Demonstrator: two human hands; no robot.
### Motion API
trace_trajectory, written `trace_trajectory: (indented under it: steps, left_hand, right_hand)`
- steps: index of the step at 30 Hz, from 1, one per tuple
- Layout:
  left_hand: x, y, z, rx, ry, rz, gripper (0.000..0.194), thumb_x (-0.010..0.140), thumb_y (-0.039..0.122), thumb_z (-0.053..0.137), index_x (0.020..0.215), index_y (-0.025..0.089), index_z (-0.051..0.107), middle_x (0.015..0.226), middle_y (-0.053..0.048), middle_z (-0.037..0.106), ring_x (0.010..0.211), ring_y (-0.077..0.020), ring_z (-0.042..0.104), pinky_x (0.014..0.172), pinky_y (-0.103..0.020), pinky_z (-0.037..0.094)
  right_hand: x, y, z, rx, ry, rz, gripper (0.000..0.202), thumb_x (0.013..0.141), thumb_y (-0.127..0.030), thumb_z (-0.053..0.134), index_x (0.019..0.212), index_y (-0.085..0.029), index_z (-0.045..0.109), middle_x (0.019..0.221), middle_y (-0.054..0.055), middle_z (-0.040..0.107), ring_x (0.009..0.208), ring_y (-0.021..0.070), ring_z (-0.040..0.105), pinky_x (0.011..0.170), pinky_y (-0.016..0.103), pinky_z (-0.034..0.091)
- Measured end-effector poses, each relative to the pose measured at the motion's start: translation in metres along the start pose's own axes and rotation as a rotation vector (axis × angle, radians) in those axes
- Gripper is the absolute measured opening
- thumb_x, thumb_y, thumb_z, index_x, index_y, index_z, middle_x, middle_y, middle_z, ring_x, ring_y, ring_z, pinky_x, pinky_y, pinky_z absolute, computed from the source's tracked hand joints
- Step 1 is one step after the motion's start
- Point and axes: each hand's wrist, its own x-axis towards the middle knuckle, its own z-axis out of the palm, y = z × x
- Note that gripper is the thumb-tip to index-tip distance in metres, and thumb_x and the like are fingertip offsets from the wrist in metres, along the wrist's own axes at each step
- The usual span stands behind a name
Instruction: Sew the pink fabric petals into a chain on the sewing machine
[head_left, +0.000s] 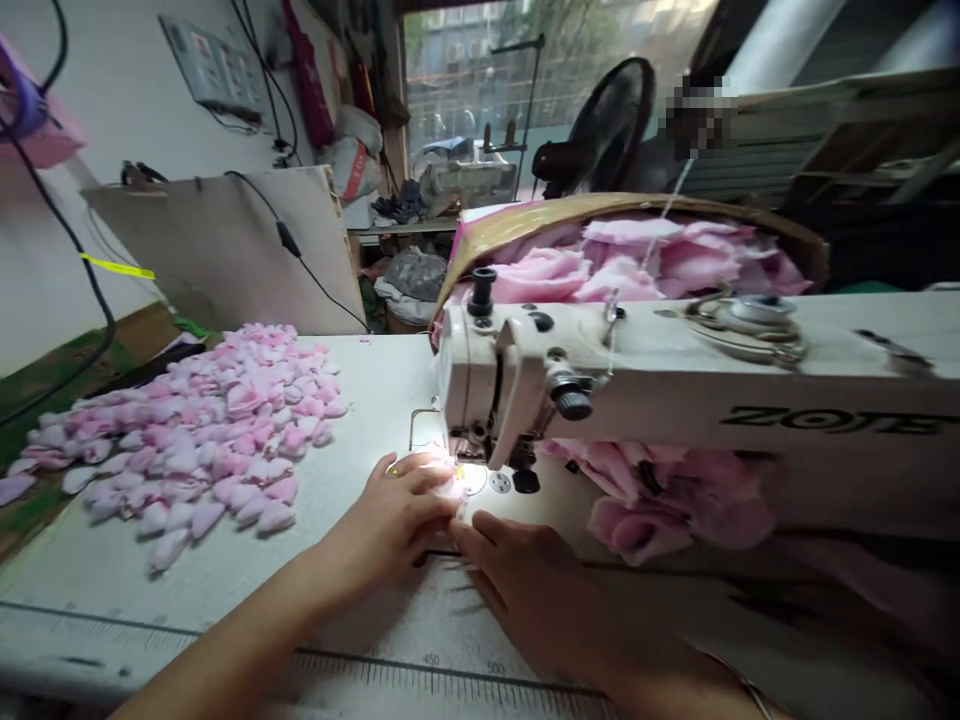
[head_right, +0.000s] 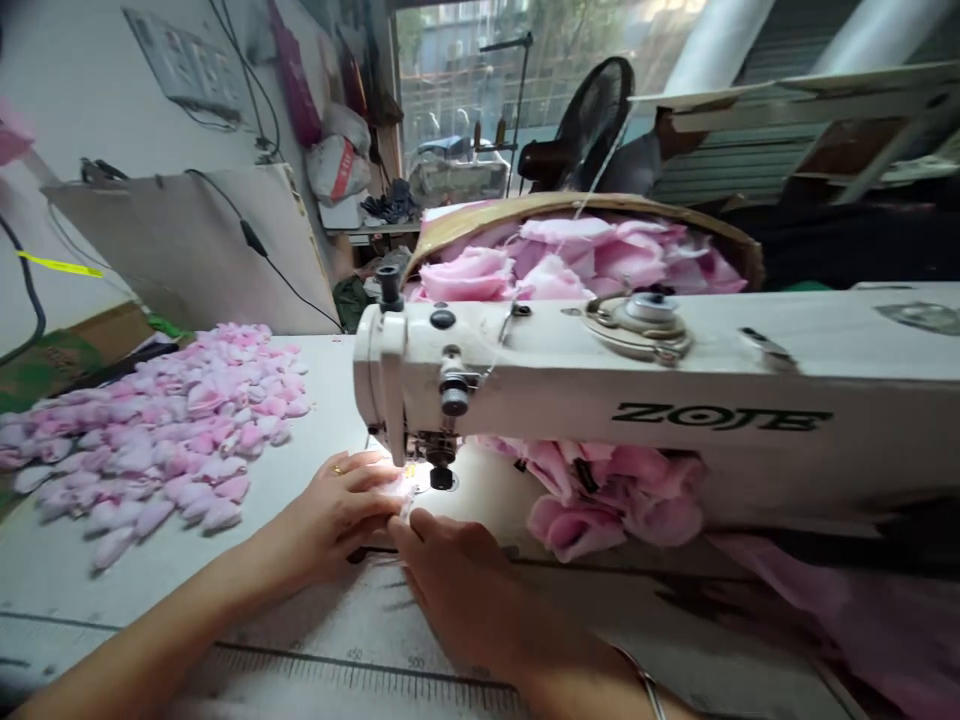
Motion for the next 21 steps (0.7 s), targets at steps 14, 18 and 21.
trace_trajectory:
  steps: [14, 18, 21]
  left_hand:
    - [-0.026, -0.084, -0.058, 0.317, 0.299, -0.56, 0.014, 0.081, 0.021, 0.052, 0.07, 0.017, 0.061, 0.079, -0.008, 0.061, 0.085, -0.025, 0.057, 0.079, -0.037, 0.041]
    - [-0.029, -0.075, -0.06, 0.143, 0.326, -0.586, 0.015, 0.082, 0.025, 0.049, 0.073, 0.019, 0.059, 0.081, -0.006, 0.062, 0.08, -0.0213, 0.056, 0.072, -0.032, 0.041]
    - [-0.035, -0.057, -0.064, -0.055, 0.286, -0.574, 0.023, 0.088, 0.036, 0.045, 0.084, 0.019, 0.06, 0.081, -0.002, 0.064, 0.072, -0.0163, 0.057, 0.064, -0.027, 0.042]
  right_hand:
    - [0.008, -0.002, -0.01, 0.298, -0.028, 0.036, 0.039, 0.088, -0.014, 0.046, 0.123, -0.029, 0.053, 0.1, 0.004, 0.066, 0.08, 0.0193, 0.063, 0.071, 0.033, 0.046]
    - [0.011, -0.006, -0.022, 0.273, -0.117, 0.048, 0.03, 0.09, -0.014, 0.044, 0.115, -0.025, 0.056, 0.095, 0.003, 0.064, 0.076, 0.0181, 0.062, 0.066, 0.032, 0.043]
    - [0.012, -0.005, -0.024, 0.287, -0.132, 0.072, 0.028, 0.092, -0.015, 0.042, 0.114, -0.026, 0.056, 0.094, 0.002, 0.065, 0.076, 0.0175, 0.062, 0.067, 0.031, 0.042]
